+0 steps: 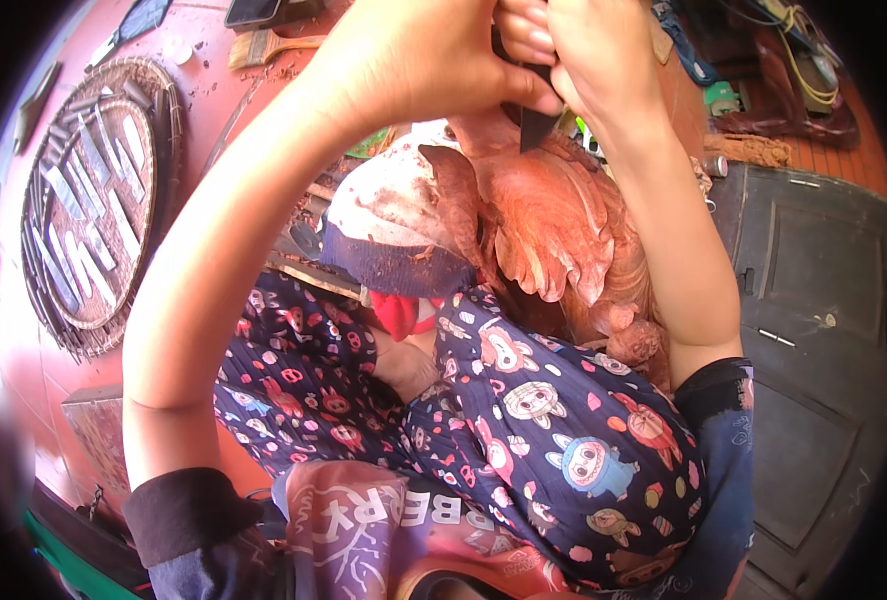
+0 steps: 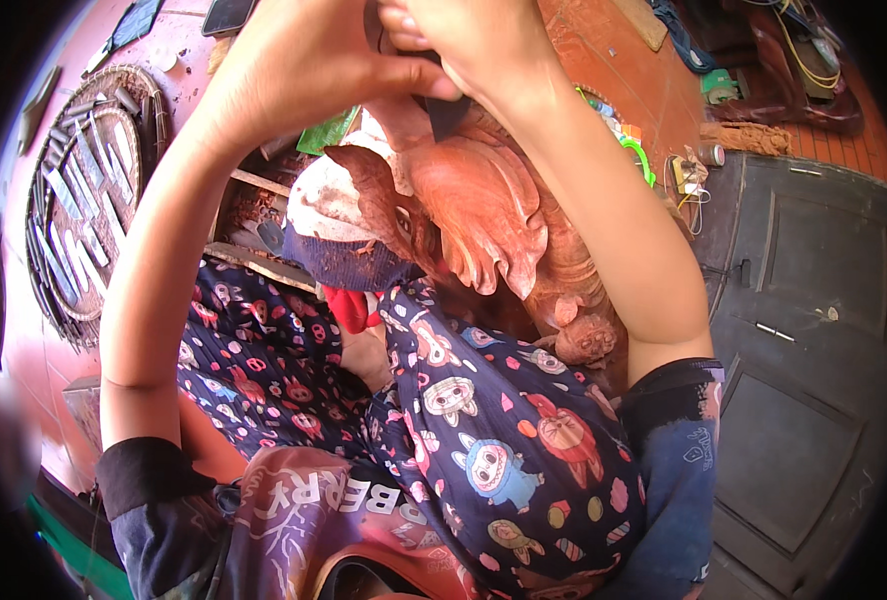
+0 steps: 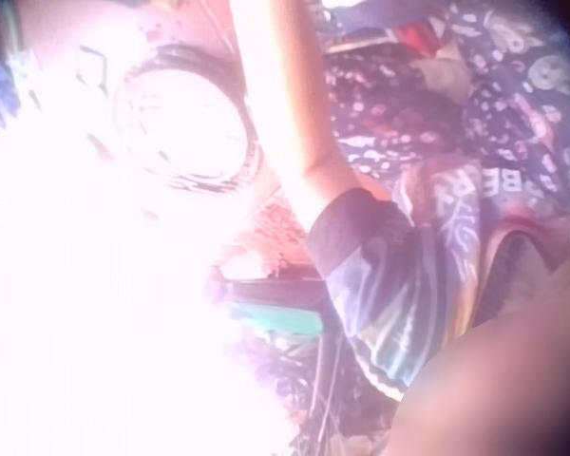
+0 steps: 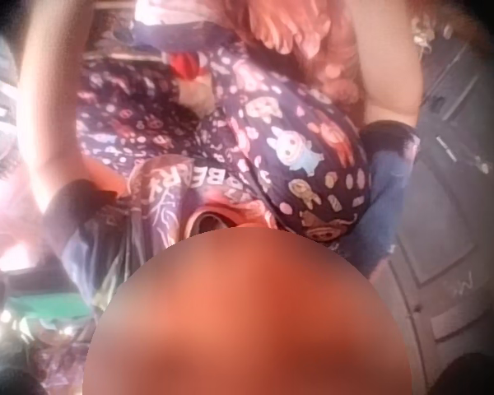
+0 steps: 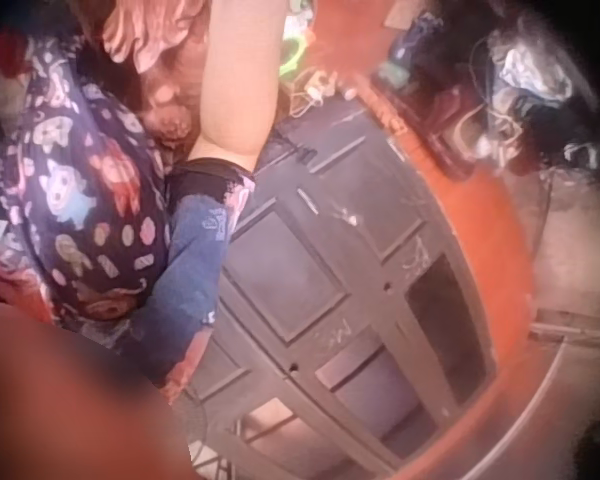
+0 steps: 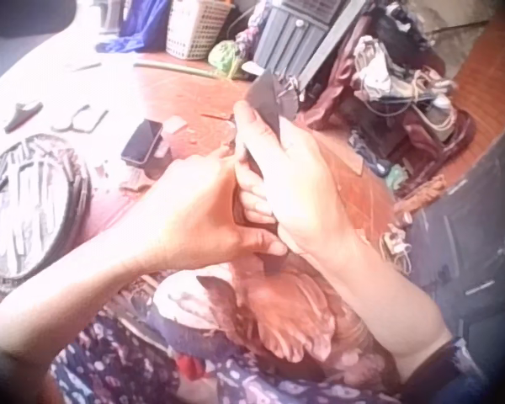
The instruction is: The person is carving a piece of reddish-brown wood using various chisels. They repeatedly select different chisels from a woven tray, carve the wood, and wipe away shavings. The person works on different sections of the wood, refining its shape.
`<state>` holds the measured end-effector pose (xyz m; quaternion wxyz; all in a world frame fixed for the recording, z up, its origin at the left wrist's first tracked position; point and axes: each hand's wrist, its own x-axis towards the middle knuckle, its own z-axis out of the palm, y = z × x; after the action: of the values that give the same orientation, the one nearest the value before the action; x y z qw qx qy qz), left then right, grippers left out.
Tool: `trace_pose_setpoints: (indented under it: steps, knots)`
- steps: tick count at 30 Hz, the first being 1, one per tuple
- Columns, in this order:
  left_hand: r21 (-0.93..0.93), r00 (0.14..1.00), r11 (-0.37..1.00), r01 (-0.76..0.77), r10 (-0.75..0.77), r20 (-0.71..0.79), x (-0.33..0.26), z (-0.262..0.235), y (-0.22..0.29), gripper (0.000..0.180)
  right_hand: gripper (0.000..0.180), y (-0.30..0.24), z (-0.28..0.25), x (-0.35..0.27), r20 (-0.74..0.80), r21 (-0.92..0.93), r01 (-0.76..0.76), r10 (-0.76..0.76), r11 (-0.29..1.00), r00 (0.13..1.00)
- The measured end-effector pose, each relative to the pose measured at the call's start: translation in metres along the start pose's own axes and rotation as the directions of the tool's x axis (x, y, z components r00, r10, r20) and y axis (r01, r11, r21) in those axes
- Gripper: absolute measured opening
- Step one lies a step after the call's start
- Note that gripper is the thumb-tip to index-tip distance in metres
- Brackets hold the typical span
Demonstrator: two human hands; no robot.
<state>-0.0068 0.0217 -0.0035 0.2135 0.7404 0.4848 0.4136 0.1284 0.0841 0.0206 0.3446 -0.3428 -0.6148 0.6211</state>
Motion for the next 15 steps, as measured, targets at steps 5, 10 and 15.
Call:
trace_pose_setpoints:
  steps: [5,10,15]
  knots:
    - [-0.175,0.998,0.983,0.055,-0.047,0.048,0.014,-0.010,-0.029,0.035,0.034,0.014,0.010,0.032,0.049,0.142,0.234,-0.243,0.962,0.969]
    - [-0.006,0.999,1.000,-0.013,0.013,0.032,0.002,-0.006,-0.010,0.042,0.032,0.010,0.003,0.007,-0.004,0.042,0.058,-0.058,0.997,0.998]
    - [-0.227,0.994,0.970,-0.088,0.099,0.035,0.003,-0.021,-0.003,0.037,0.035,0.019,0.004,0.019,0.101,0.199,0.423,-0.448,0.884,0.888]
